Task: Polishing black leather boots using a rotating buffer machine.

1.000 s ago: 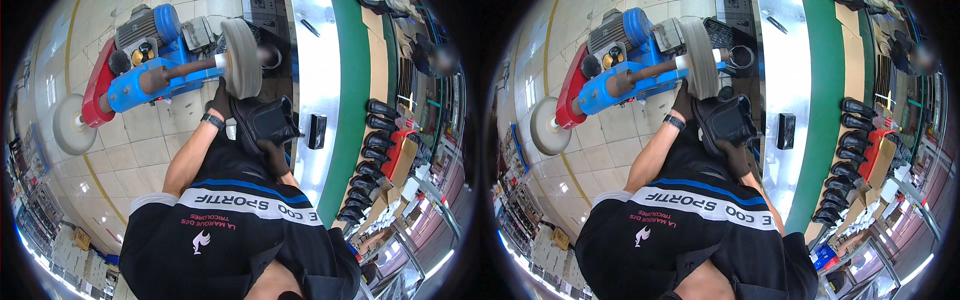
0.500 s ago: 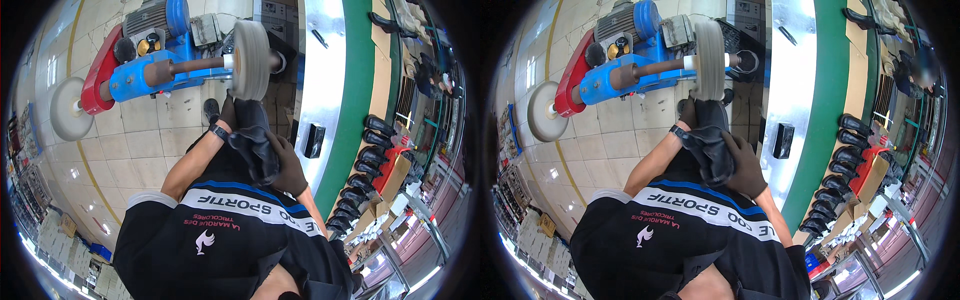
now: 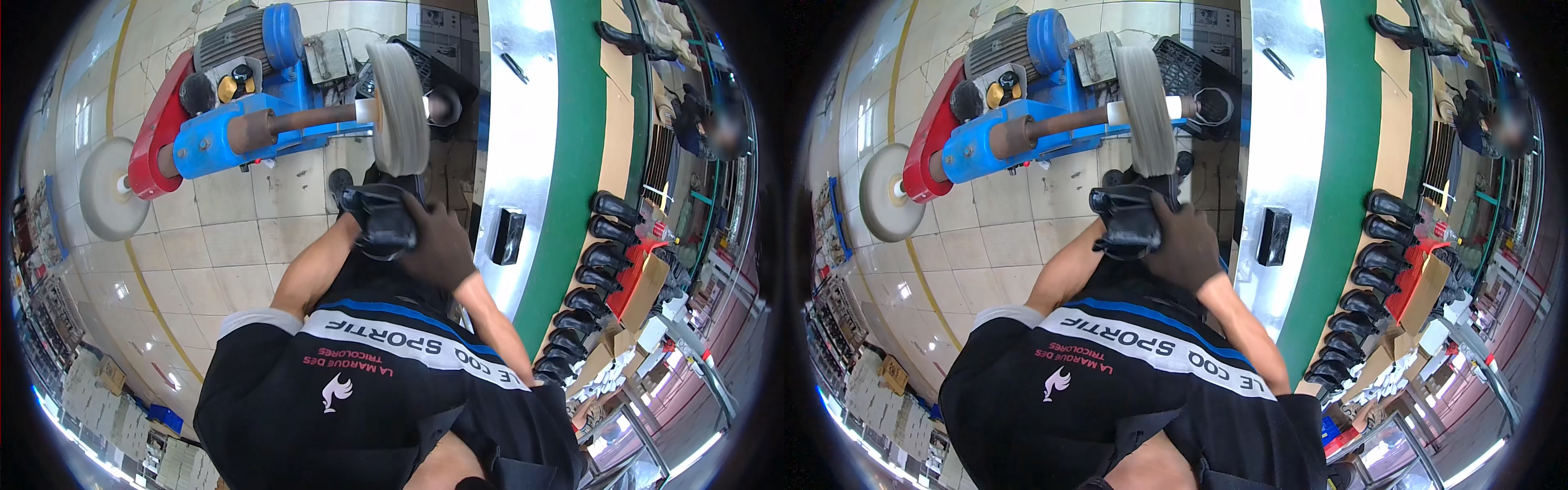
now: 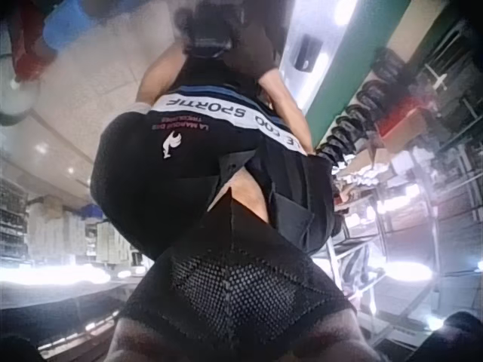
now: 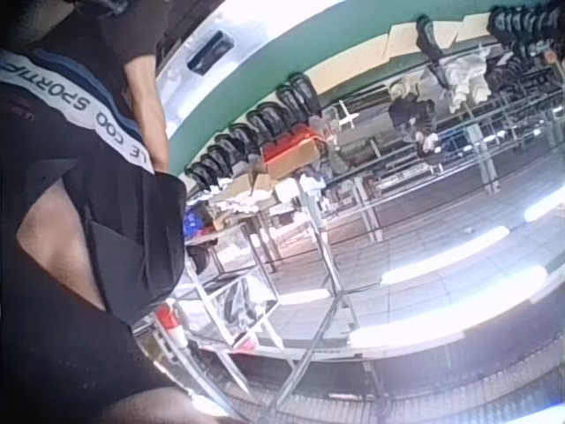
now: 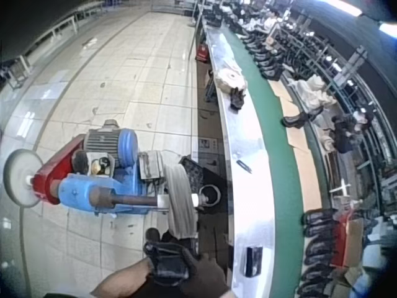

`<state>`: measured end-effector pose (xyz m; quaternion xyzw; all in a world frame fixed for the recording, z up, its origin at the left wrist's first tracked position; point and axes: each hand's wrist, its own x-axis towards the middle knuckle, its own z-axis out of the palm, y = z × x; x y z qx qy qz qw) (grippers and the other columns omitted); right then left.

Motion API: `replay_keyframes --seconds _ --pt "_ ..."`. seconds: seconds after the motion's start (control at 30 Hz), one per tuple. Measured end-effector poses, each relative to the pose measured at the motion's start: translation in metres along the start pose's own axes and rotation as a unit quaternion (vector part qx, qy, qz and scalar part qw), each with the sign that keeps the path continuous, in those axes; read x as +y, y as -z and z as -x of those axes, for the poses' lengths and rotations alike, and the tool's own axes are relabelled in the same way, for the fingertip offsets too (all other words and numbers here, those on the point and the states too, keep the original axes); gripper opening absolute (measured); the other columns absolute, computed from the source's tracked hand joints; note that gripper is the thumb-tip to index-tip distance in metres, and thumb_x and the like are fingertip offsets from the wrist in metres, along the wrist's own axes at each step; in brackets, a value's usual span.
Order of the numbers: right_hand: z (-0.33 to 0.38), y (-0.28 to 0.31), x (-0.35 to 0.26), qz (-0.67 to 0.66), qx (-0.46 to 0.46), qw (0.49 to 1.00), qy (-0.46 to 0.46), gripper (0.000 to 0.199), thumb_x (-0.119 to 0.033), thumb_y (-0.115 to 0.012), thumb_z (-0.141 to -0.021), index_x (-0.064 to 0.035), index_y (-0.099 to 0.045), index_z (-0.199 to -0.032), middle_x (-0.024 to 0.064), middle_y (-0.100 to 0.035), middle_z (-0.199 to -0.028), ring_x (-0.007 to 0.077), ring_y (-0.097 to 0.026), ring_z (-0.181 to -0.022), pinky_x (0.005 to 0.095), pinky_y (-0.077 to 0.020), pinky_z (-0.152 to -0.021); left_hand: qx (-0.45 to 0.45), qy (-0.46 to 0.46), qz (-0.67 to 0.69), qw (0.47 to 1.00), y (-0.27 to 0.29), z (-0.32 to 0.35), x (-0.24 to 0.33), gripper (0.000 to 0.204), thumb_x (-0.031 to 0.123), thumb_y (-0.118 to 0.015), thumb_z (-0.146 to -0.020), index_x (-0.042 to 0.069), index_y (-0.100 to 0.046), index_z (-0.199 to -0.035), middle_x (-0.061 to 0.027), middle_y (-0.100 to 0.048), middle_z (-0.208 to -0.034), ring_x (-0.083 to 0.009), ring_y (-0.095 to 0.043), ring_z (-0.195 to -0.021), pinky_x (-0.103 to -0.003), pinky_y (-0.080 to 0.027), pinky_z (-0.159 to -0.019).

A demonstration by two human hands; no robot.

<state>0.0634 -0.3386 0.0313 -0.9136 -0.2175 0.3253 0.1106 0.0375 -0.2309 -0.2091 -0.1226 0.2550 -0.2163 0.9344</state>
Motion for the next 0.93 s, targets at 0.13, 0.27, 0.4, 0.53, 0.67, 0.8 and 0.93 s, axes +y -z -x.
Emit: replay_keyframes --seconds 0.13,0.27,0.4,0.53,0.67,0.8,0.93 --pt "0.041 -0.019 0.037 -0.403 0.077 0.908 -0.08 0.056 -0.022 -0.07 -0.064 -0.0036 -0.05 -0.114 0.0169 -0.055 -0.098 0.0268 -0.057 -0.088 0.0391 -0.0469 -0.076 -0.013 0.004 -0.048 0.999 -0.037 0.02 -0.005 0.075 0.062 -0.03 -0.085 -0.001 -0.042 -0.126 -0.0181 -0.045 -0.128 -0.0272 -0.042 -0.119 -0.039 -0.028 -0.103" --pt "0.037 -0.084 0.07 -0.756 0.117 0.617 -0.183 0.043 -0.015 -0.063 -0.072 -0.0001 -0.051 -0.11 0.0128 -0.058 -0.095 0.0204 -0.056 -0.088 0.0329 -0.0458 -0.079 0.032 -0.003 -0.046 0.998 -0.034 0.006 0.001 0.064 0.054 -0.037 -0.087 0.0 -0.045 -0.121 -0.0172 -0.05 -0.121 -0.028 -0.047 -0.113 -0.04 -0.035 -0.098" --pt "-0.006 -0.076 0.062 -0.889 -0.082 0.418 -0.166 0.048 -0.038 -0.053 -0.079 -0.0044 -0.049 -0.113 0.0167 -0.056 -0.104 0.0272 -0.058 -0.087 0.0367 -0.0488 -0.072 0.097 -0.253 -0.201 0.941 0.024 0.011 0.038 0.036 0.034 -0.05 -0.086 0.003 -0.053 -0.104 -0.0058 -0.058 -0.09 -0.015 -0.055 -0.088 -0.029 -0.045 -0.081" --pt "-0.018 -0.077 0.057 -0.92 -0.151 0.33 -0.148 0.055 -0.046 -0.048 -0.08 -0.0045 -0.046 -0.117 0.0166 -0.054 -0.108 0.0326 -0.057 -0.088 0.0369 -0.0509 -0.066 0.305 -0.455 -0.463 0.697 -0.069 0.048 0.032 0.029 0.03 -0.057 -0.083 0.002 -0.061 -0.085 -0.0021 -0.059 -0.07 -0.0129 -0.057 -0.072 -0.027 -0.045 -0.07" --pt "-0.014 -0.099 0.056 -0.941 -0.159 0.26 -0.145 0.053 -0.046 -0.045 -0.083 -0.006 -0.046 -0.118 0.015 -0.055 -0.108 0.0339 -0.057 -0.089 0.0343 -0.0524 -0.063 0.337 -0.529 -0.627 0.462 -0.138 0.053 0.015 0.025 0.026 -0.069 -0.074 0.001 -0.062 -0.075 -0.0049 -0.062 -0.064 -0.0142 -0.06 -0.061 -0.027 -0.047 -0.061" --pt "-0.012 -0.143 0.049 -0.791 0.023 0.607 -0.074 0.049 -0.046 -0.043 -0.085 -0.0073 -0.047 -0.115 0.0146 -0.055 -0.107 0.0325 -0.057 -0.089 0.0341 -0.0513 -0.064 0.17 -0.537 -0.738 0.371 -0.187 0.039 -0.012 0.024 0.024 -0.07 -0.07 0.002 -0.061 -0.075 -0.0102 -0.063 -0.066 -0.02 -0.063 -0.061 -0.031 -0.047 -0.056" --pt "-0.022 -0.126 0.037 -0.965 -0.148 0.186 -0.106 0.052 -0.032 -0.06 -0.079 -0.0115 -0.039 -0.122 0.0163 -0.053 -0.11 0.0333 -0.05 -0.107 0.0413 -0.0503 -0.079 0.088 -0.51 -0.806 0.288 -0.226 0.03 -0.026 0.024 0.027 -0.071 -0.068 0.006 -0.064 -0.077 -0.0124 -0.064 -0.068 -0.0214 -0.065 -0.065 -0.032 -0.05 -0.058"
